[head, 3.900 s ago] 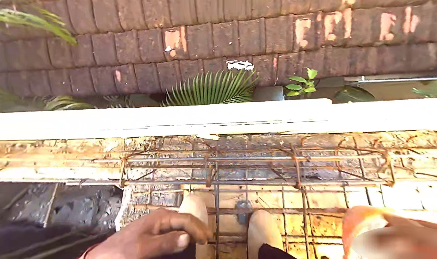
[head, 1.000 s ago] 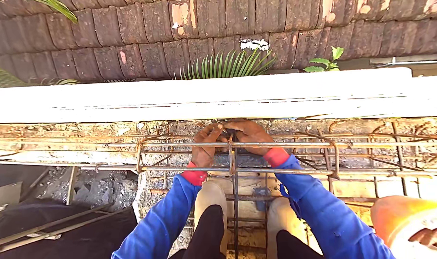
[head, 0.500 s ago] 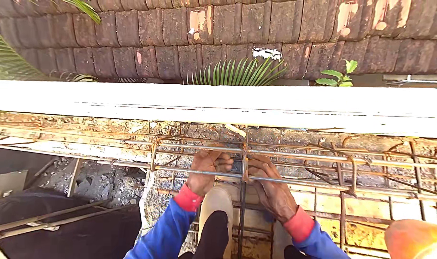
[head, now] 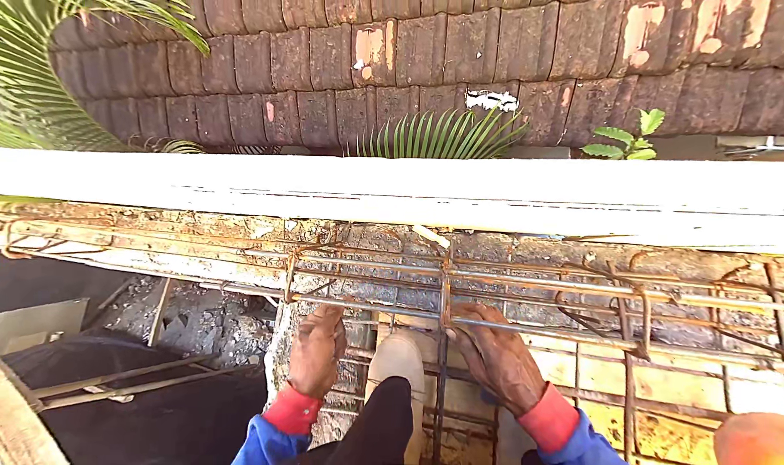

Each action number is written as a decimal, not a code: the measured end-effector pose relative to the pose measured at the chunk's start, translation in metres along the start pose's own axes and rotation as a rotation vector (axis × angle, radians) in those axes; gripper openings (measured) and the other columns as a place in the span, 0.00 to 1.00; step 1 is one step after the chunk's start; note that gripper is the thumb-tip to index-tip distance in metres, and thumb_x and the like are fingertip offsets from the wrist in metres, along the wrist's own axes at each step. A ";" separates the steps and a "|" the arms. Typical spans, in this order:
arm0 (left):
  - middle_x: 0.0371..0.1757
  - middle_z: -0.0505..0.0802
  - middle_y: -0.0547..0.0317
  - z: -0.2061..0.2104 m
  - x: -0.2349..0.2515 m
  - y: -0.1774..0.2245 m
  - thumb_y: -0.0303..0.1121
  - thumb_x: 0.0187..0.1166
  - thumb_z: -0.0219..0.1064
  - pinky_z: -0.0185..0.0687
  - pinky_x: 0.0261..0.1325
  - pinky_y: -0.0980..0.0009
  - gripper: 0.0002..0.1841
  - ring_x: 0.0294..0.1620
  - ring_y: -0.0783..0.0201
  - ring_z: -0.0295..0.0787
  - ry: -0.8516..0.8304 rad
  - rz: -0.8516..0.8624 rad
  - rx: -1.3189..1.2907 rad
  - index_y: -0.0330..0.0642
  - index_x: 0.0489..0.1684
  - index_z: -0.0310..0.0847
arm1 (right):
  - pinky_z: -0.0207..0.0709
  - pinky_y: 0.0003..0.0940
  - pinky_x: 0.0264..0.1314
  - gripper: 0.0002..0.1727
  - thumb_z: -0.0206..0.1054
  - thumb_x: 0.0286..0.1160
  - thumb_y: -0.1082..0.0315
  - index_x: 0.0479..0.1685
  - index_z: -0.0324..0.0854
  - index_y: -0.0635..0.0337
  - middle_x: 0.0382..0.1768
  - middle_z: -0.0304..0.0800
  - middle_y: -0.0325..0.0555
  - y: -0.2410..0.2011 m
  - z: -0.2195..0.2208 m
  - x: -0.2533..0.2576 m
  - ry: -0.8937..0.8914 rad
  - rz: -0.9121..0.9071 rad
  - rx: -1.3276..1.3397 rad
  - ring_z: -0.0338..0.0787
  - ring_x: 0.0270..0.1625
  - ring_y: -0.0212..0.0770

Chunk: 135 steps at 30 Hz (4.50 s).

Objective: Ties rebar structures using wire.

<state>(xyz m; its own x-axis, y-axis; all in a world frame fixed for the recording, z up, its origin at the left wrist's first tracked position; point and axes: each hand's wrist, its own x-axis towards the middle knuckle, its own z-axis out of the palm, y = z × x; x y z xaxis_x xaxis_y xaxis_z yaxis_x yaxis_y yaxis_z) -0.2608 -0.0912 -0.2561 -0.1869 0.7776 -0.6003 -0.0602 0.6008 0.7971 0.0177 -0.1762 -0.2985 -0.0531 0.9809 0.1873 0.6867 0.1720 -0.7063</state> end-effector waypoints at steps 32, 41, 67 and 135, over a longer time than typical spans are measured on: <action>0.08 0.65 0.67 0.048 -0.073 -0.016 0.40 0.92 0.55 0.53 0.09 0.74 0.19 0.05 0.71 0.54 0.149 -0.039 -0.054 0.40 0.27 0.78 | 0.88 0.41 0.55 0.19 0.54 0.88 0.48 0.52 0.86 0.48 0.41 0.95 0.33 -0.033 0.011 0.046 -0.751 0.414 0.476 0.94 0.45 0.34; 0.09 0.62 0.70 0.028 -0.088 -0.034 0.36 0.94 0.43 0.51 0.06 0.79 0.18 0.04 0.76 0.51 -0.053 -0.090 -0.246 0.37 0.48 0.80 | 0.88 0.37 0.56 0.19 0.54 0.89 0.47 0.54 0.85 0.47 0.42 0.95 0.32 -0.041 0.017 0.039 -0.708 0.470 0.485 0.94 0.45 0.31; 0.52 0.97 0.58 -0.011 -0.086 -0.048 0.35 0.90 0.58 0.94 0.60 0.59 0.14 0.51 0.62 0.96 -0.386 0.442 0.389 0.38 0.57 0.88 | 0.59 0.25 0.19 0.18 0.53 0.92 0.58 0.58 0.88 0.55 0.17 0.66 0.30 -0.087 0.025 0.061 -0.343 0.759 1.034 0.62 0.16 0.28; 0.49 0.96 0.69 0.001 0.091 0.178 0.58 0.90 0.52 0.84 0.57 0.43 0.21 0.51 0.64 0.92 -0.645 0.242 1.246 0.66 0.61 0.90 | 0.90 0.47 0.56 0.13 0.62 0.89 0.58 0.53 0.89 0.55 0.44 0.96 0.46 -0.042 -0.117 0.377 -0.881 0.321 -0.176 0.96 0.45 0.44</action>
<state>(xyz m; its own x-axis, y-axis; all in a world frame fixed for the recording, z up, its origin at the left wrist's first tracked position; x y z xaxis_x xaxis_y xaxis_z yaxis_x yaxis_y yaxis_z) -0.2875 0.0868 -0.1686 0.4246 0.6266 -0.6536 0.8598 -0.0528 0.5079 0.0540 0.1754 -0.1181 -0.3203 0.7072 -0.6303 0.8592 -0.0634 -0.5077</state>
